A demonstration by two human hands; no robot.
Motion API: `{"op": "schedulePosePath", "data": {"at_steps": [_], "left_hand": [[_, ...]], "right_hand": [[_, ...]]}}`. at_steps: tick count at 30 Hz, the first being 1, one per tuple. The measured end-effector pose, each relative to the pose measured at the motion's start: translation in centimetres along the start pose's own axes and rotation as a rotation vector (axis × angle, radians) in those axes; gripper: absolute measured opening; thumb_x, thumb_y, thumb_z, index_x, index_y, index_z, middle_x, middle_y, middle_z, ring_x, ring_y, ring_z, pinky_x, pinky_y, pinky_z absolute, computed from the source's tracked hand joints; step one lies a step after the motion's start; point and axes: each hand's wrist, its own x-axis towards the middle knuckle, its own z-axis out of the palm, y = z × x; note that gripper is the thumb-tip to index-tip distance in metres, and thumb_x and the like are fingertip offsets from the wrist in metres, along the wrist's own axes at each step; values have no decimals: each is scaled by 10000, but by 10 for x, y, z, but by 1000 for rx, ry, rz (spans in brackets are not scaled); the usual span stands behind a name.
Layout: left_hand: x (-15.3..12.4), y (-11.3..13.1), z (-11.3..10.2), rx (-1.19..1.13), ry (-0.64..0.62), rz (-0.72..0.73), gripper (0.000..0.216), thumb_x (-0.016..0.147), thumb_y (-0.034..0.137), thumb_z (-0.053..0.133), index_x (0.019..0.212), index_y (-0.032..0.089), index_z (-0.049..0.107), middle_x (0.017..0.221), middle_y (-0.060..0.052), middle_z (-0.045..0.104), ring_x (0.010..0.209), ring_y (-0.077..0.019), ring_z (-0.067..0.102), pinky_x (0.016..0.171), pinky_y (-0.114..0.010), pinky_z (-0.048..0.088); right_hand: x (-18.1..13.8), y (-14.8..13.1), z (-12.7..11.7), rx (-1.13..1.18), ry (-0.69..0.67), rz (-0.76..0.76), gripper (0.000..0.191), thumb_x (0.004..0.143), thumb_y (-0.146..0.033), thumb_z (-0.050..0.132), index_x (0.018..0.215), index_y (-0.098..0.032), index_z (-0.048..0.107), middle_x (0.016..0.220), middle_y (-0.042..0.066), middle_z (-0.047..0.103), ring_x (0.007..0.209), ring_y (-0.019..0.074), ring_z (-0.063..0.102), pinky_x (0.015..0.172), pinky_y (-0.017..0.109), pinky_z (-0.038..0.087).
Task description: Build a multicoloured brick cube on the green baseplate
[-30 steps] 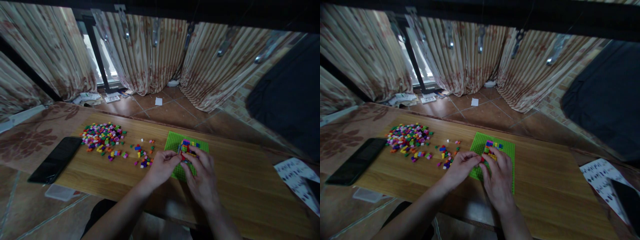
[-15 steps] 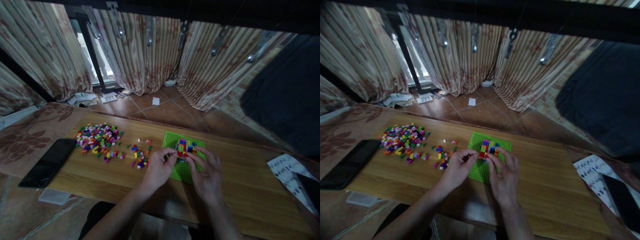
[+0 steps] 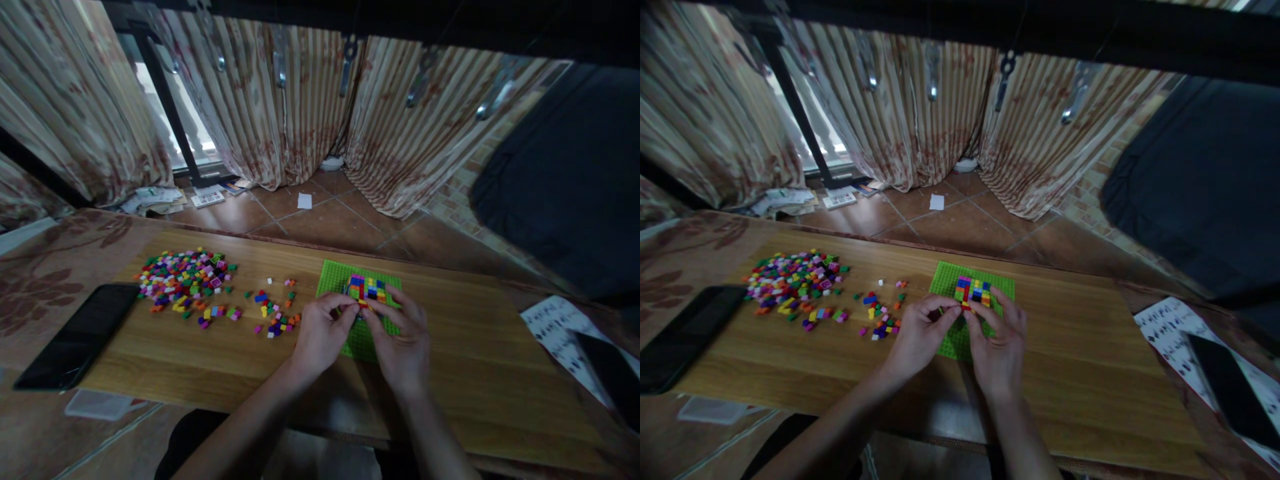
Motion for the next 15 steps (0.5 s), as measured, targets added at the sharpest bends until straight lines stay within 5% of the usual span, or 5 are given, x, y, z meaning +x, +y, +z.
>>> {"op": "schedulePosePath", "data": {"at_steps": [8, 15], "left_hand": [[-1, 4, 1, 82, 27, 46, 135, 856, 200, 622, 797, 191, 743, 751, -13, 702, 682, -128, 623, 661, -234, 456], [0, 4, 0, 81, 26, 59, 145, 858, 215, 619, 790, 203, 747, 761, -14, 703, 711, -141, 629, 689, -244, 466]], "right_hand": [[5, 2, 1, 409, -15, 488, 329, 800, -446, 704, 1050, -234, 729, 1228, 99, 672, 1161, 271, 606, 965, 482, 469], [7, -6, 14, 388, -17, 607, 646, 722, -488, 748, 1262, -164, 604, 1233, 145, 673, 1072, 264, 645, 943, 462, 488]]}}
